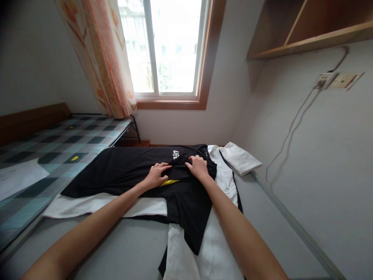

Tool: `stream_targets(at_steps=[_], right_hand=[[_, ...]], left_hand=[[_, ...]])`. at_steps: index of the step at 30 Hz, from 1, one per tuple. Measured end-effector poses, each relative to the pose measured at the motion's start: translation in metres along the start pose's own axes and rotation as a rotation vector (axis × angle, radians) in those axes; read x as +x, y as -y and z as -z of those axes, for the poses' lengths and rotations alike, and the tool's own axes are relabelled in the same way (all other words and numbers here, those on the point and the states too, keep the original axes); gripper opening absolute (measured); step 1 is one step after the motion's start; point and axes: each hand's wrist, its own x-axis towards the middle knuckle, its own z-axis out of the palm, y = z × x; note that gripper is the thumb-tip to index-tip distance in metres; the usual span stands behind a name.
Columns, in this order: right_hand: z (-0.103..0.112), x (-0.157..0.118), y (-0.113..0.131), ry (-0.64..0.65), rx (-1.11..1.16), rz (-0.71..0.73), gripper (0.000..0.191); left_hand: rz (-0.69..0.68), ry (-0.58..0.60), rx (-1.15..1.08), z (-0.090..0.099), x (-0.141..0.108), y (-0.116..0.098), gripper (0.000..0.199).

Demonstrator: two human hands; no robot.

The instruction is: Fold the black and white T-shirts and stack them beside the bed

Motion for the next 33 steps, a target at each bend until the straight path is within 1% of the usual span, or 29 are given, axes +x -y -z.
stream_targets(at_steps=[2, 4, 6, 8, 10, 12, 16, 18, 20, 22, 23, 25, 27, 29, 33], right_hand=[[-0.007, 0.013, 0.007, 0.045, 0.057, -0.050, 0.031], [-0.013, 0.024, 0.013, 0.059, 0.081, -0.099, 0.025], [-0.016, 0.030, 0.017, 0.048, 0.078, -0.132, 0.018], [-0.018, 0.034, 0.021, 0.004, 0.073, -0.137, 0.018], [-0.021, 0.036, 0.024, -0.056, 0.112, -0.111, 0.021], [-0.023, 0.037, 0.024, -0.095, 0.188, -0.053, 0.023], [-0.022, 0.031, 0.018, -0.078, 0.305, 0.075, 0.033], [-0.016, 0.022, 0.014, -0.080, 0.324, 0.142, 0.033], [-0.008, 0.008, 0.010, -0.079, 0.321, 0.225, 0.026], [0.000, -0.008, 0.005, -0.043, 0.322, 0.340, 0.020], [0.003, -0.016, 0.001, -0.013, 0.322, 0.407, 0.018], [0.007, -0.030, -0.008, 0.027, 0.285, 0.520, 0.015], [0.008, -0.040, -0.018, 0.008, 0.202, 0.570, 0.014], [0.006, -0.045, -0.028, -0.045, 0.126, 0.565, 0.015], [0.002, -0.046, -0.042, -0.122, 0.053, 0.545, 0.016]], left_hand=[[-0.001, -0.005, 0.005, 0.000, -0.001, 0.000, 0.052], [-0.008, -0.018, 0.001, 0.000, -0.001, 0.000, 0.052], [-0.019, -0.035, -0.012, 0.000, -0.002, 0.000, 0.052], [-0.020, -0.050, -0.029, -0.001, -0.002, 0.001, 0.052], [0.002, -0.066, -0.041, -0.002, -0.001, 0.001, 0.051], [0.044, -0.084, -0.047, -0.004, 0.001, 0.002, 0.048], [0.108, -0.106, -0.083, -0.004, 0.004, 0.004, 0.031], [0.105, -0.154, -0.105, -0.002, 0.003, 0.002, 0.027], [0.041, -0.247, -0.090, 0.001, -0.002, -0.003, 0.028], [-0.105, -0.322, -0.031, 0.004, -0.008, -0.009, 0.027], [-0.197, -0.329, 0.008, 0.005, -0.011, -0.012, 0.026], [-0.370, -0.283, 0.089, 0.005, -0.016, -0.017, 0.023], [-0.472, -0.216, 0.159, 0.004, -0.017, -0.019, 0.020], [-0.493, -0.185, 0.205, 0.003, -0.017, -0.019, 0.019], [-0.473, -0.188, 0.236, 0.000, -0.016, -0.017, 0.020]])
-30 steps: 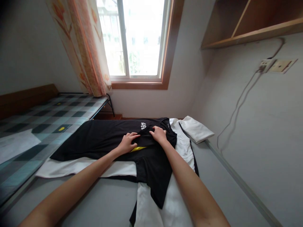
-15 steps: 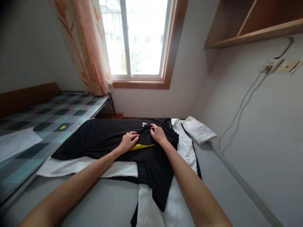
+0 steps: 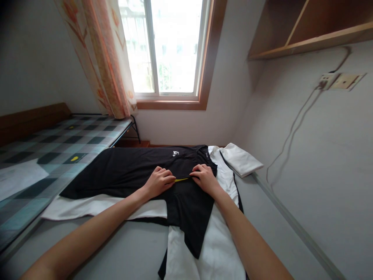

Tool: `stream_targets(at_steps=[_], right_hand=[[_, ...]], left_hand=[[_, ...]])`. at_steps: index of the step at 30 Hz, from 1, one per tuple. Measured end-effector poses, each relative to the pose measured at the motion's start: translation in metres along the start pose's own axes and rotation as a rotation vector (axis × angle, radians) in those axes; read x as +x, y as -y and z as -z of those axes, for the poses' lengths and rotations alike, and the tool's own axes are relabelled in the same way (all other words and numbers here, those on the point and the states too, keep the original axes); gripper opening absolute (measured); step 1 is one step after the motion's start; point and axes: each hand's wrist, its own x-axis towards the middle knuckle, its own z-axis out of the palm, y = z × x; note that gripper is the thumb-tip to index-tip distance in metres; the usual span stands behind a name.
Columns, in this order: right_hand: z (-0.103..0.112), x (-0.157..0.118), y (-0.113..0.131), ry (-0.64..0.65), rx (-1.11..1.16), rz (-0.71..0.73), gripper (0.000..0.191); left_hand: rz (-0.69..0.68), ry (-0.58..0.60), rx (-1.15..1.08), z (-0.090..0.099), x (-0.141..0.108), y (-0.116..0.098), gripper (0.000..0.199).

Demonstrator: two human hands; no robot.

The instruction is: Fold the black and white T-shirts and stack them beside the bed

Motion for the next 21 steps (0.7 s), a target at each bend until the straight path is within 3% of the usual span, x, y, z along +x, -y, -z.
stream_targets(at_steps=[9, 21], right_hand=[[-0.001, -0.004, -0.010, -0.003, -0.071, 0.029, 0.018], [0.013, -0.010, -0.023, 0.002, -0.116, -0.165, 0.023]], left_hand=[[0.009, 0.032, -0.062, -0.004, -0.002, 0.004, 0.022], [0.012, 0.101, -0.138, 0.000, -0.003, 0.002, 0.021]])
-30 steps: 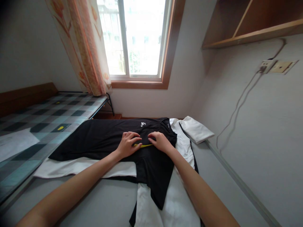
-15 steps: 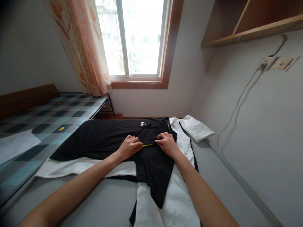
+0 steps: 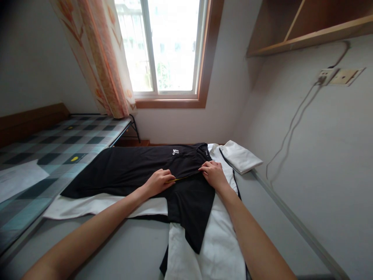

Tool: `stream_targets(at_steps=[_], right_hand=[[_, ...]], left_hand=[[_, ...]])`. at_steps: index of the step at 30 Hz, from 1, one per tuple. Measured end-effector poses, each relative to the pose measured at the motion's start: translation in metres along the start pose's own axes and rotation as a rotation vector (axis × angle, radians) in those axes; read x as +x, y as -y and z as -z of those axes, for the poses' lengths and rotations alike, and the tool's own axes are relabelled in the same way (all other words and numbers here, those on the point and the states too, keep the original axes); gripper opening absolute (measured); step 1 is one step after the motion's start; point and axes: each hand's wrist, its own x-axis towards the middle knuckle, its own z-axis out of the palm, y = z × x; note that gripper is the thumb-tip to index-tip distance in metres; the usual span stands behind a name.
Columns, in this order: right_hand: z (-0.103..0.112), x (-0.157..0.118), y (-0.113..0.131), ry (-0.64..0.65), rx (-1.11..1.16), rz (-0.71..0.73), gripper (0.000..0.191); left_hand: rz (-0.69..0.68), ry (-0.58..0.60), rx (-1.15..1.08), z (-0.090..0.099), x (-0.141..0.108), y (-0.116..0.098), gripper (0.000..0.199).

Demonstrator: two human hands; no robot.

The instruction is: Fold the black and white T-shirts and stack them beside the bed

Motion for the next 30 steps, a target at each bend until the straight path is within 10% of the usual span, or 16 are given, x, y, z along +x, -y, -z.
stream_targets(at_steps=[17, 30], right_hand=[[-0.002, -0.002, -0.006, -0.100, -0.014, -0.228, 0.018], [0.000, -0.003, 0.002, -0.159, 0.045, -0.250, 0.026]], left_hand=[[0.076, -0.028, 0.047, 0.004, 0.000, -0.006, 0.001], [0.062, -0.064, 0.028, 0.008, 0.000, -0.008, 0.032]])
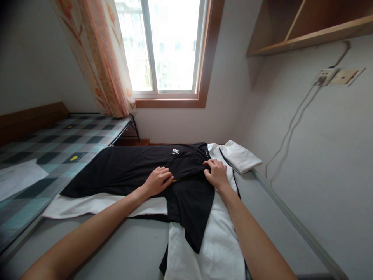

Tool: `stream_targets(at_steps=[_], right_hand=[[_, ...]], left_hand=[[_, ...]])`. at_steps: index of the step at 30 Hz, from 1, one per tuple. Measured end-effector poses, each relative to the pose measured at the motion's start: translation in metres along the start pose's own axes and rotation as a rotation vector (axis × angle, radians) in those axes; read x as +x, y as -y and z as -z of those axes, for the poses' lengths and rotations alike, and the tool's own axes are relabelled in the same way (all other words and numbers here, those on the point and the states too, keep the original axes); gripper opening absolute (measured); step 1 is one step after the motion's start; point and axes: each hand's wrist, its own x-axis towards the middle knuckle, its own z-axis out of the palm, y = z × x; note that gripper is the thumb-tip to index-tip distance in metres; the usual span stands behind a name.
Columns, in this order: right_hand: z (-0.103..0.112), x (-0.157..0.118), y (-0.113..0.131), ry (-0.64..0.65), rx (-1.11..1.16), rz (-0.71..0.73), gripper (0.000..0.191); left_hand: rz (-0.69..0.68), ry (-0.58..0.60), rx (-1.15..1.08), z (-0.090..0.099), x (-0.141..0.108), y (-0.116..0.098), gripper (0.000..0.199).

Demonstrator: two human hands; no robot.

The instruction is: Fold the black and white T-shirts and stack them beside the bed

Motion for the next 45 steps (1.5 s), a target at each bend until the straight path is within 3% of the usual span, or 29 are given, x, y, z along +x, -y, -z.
stream_targets(at_steps=[3, 6, 9, 17, 22, 27, 34, 37, 42, 45], right_hand=[[0.002, -0.003, 0.021, -0.007, 0.094, 0.182, 0.028], [-0.002, -0.007, 0.040, 0.114, 0.205, 0.378, 0.023], [-0.009, -0.009, 0.047, 0.223, 0.208, 0.448, 0.017], [-0.004, -0.002, 0.010, 0.228, 0.152, 0.278, 0.017], [0.000, 0.002, -0.010, 0.136, 0.139, 0.129, 0.024], [-0.001, 0.003, -0.016, 0.060, 0.029, -0.016, 0.025], [-0.003, 0.000, -0.014, 0.081, -0.028, -0.088, 0.021], [-0.005, 0.001, -0.014, 0.072, -0.009, -0.113, 0.021], [-0.009, 0.001, -0.016, 0.071, 0.018, -0.150, 0.025], [-0.010, 0.000, -0.016, 0.075, 0.019, -0.146, 0.023]], left_hand=[[-0.025, -0.026, -0.080, 0.002, 0.000, -0.001, 0.023], [-0.090, 0.000, -0.143, 0.000, 0.000, -0.001, 0.027], [-0.090, 0.039, -0.128, -0.002, -0.001, 0.001, 0.026], [-0.043, 0.049, -0.009, -0.004, -0.002, 0.003, 0.019], [-0.054, 0.034, -0.088, -0.005, -0.003, 0.003, 0.017], [-0.101, 0.022, -0.122, -0.006, -0.003, 0.001, 0.021], [-0.103, 0.009, -0.025, -0.005, -0.002, 0.000, 0.022], [-0.011, -0.013, 0.007, -0.004, -0.002, 0.000, 0.031], [0.427, -0.113, 0.102, -0.010, 0.000, 0.005, 0.023], [0.534, -0.077, 0.092, -0.014, -0.001, 0.009, 0.031]])
